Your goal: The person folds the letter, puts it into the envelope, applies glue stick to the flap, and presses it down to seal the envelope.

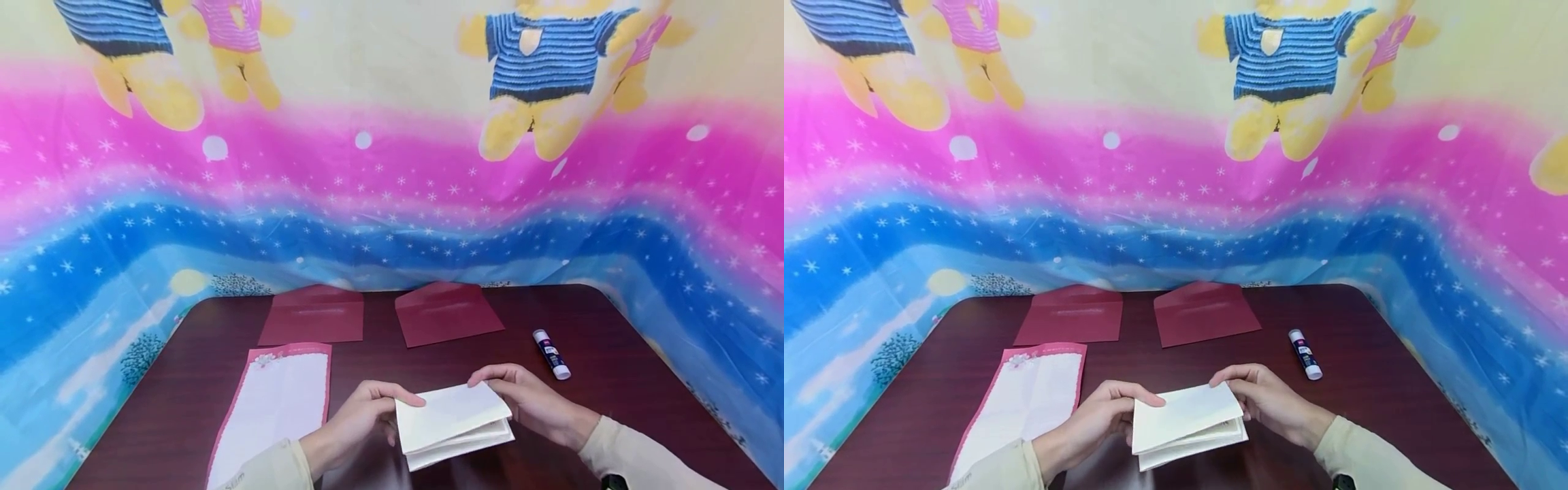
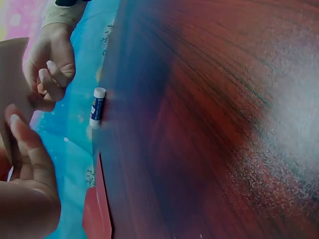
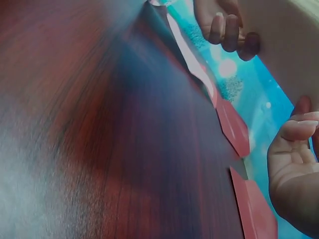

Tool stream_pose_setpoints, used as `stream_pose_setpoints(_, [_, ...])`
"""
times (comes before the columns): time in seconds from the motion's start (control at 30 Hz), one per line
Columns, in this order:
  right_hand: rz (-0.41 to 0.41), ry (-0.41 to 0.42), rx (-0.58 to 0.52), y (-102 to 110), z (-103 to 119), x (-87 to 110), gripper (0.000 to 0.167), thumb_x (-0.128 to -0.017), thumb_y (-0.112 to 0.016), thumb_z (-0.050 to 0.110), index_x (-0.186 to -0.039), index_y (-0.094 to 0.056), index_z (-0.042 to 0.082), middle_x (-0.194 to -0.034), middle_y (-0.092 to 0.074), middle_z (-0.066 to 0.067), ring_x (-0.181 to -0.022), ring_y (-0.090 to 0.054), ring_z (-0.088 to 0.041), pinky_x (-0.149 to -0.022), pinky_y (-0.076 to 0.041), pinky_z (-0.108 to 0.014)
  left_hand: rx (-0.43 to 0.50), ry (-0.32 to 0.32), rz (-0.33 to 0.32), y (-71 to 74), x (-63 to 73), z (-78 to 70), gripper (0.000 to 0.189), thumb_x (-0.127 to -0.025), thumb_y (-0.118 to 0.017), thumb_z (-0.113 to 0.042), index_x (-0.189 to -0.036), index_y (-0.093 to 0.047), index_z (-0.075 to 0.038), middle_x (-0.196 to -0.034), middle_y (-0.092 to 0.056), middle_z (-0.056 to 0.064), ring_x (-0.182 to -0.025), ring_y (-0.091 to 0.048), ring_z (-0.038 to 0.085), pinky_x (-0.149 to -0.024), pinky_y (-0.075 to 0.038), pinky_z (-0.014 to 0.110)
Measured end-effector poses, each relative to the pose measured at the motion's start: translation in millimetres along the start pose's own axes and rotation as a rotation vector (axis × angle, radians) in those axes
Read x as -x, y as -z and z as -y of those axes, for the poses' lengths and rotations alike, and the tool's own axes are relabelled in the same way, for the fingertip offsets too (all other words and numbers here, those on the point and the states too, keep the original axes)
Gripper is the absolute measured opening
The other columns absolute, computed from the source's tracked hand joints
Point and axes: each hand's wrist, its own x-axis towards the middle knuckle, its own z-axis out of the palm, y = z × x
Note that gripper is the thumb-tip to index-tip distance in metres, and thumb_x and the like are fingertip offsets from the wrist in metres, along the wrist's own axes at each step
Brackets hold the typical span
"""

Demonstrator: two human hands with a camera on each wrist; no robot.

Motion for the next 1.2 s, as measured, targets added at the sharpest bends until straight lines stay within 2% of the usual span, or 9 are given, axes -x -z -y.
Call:
stream_pose_setpoints(0.13, [-0.065,-0.057,0.017,0.7,-1.3,0.1,0.026,-0.104,-0.048,0.015,-0.111,-0.073,0.018,-0.11,-0.071,0.005,-0.097,-0.069,-0.009,-0.081,-0.059,-0.029,-0.038,0.01,0.024,-0.7,-1.0,0.0,0.042,-0.087,-0.042,0.003,-0.116,-0.072,0.007,-0.103,-0.078,0.005,-0.062,-0.057,0.008,-0.055,-0.049,0.022])
stream_pose_setpoints(0.27, [-0.083,-0.068,0.072,2.0,-1.9,-0.9,0.027,-0.107,-0.047,0.023,-0.112,-0.071,0.013,-0.103,-0.072,0.005,-0.092,-0.068,-0.009,-0.078,-0.058,-0.028,-0.064,0.019,0.034,-0.5,-2.8,0.3,0.036,-0.093,-0.048,-0.006,-0.116,-0.073,0.006,-0.111,-0.077,0.01,-0.06,-0.056,0.006,-0.055,-0.049,0.021])
stream_pose_setpoints(0.43, [-0.109,0.007,0.325,1.1,-5.1,-3.0,0.027,-0.103,-0.057,0.02,-0.119,-0.068,0.001,-0.095,-0.071,0.009,-0.079,-0.063,-0.003,-0.066,-0.05,-0.022,-0.168,-0.031,0.031,-1.6,-4.4,6.4,0.025,-0.097,-0.062,-0.013,-0.108,-0.075,0.005,-0.105,-0.077,0.018,-0.062,-0.06,0.003,-0.054,-0.047,0.02])
stream_pose_setpoints(0.53, [-0.101,0.046,0.403,0.4,-7.3,-4.7,0.035,-0.102,-0.059,0.017,-0.126,-0.061,-0.007,-0.107,-0.073,0.0,-0.087,-0.067,-0.005,-0.072,-0.054,-0.024,-0.21,-0.086,0.068,-1.5,-5.5,11.2,0.022,-0.094,-0.067,-0.01,-0.105,-0.072,0.009,-0.093,-0.073,0.031,-0.064,-0.059,0.001,-0.053,-0.046,0.02])
stream_pose_setpoints(0.63, [-0.085,0.052,0.411,-0.5,-7.0,-7.7,0.041,-0.103,-0.058,0.016,-0.134,-0.054,-0.01,-0.115,-0.072,-0.013,-0.095,-0.07,-0.01,-0.079,-0.058,-0.026,-0.194,-0.103,0.104,-1.9,-6.4,14.5,0.024,-0.091,-0.068,-0.005,-0.108,-0.066,0.011,-0.076,-0.069,0.025,-0.063,-0.059,0.001,-0.053,-0.046,0.019])
stream_pose_setpoints(0.8, [-0.087,0.06,0.438,-5.7,-2.7,-13.1,0.047,-0.102,-0.059,0.015,-0.14,-0.049,-0.011,-0.116,-0.07,-0.023,-0.092,-0.072,-0.013,-0.078,-0.059,-0.028,-0.169,-0.069,0.122,-6.4,-5.2,15.5,0.04,-0.086,-0.067,0.001,-0.124,-0.057,0.003,-0.069,-0.064,-0.003,-0.06,-0.061,0.003,-0.051,-0.048,0.021])
stream_pose_setpoints(0.9, [-0.095,0.067,0.451,-9.5,-0.5,-15.7,0.046,-0.101,-0.061,0.014,-0.139,-0.051,-0.011,-0.114,-0.071,-0.023,-0.091,-0.072,-0.013,-0.075,-0.06,-0.028,-0.205,-0.054,0.153,-10.2,-4.1,15.9,0.043,-0.085,-0.064,0.002,-0.127,-0.057,0.003,-0.068,-0.066,0.017,-0.06,-0.062,0.002,-0.05,-0.047,0.02])
stream_pose_setpoints(1.03, [-0.065,0.099,0.462,-12.7,1.4,-19.0,0.043,-0.1,-0.062,0.012,-0.135,-0.055,-0.012,-0.111,-0.073,-0.023,-0.089,-0.073,-0.011,-0.071,-0.061,-0.03,-0.279,-0.026,0.207,-14.3,-2.6,17.0,0.031,-0.086,-0.064,0.0,-0.116,-0.062,0.001,-0.082,-0.065,0.041,-0.057,-0.059,0.001,-0.049,-0.045,0.018])
stream_pose_setpoints(1.2, [-0.017,0.113,0.446,-13.2,0.6,-22.3,0.042,-0.1,-0.061,0.011,-0.135,-0.055,-0.013,-0.108,-0.074,-0.023,-0.087,-0.074,-0.011,-0.069,-0.062,-0.031,-0.328,0.011,0.256,-16.6,-1.3,17.5,0.021,-0.086,-0.066,0.001,-0.104,-0.06,-0.008,-0.083,-0.065,0.043,-0.052,-0.053,0.001,-0.047,-0.041,0.018])
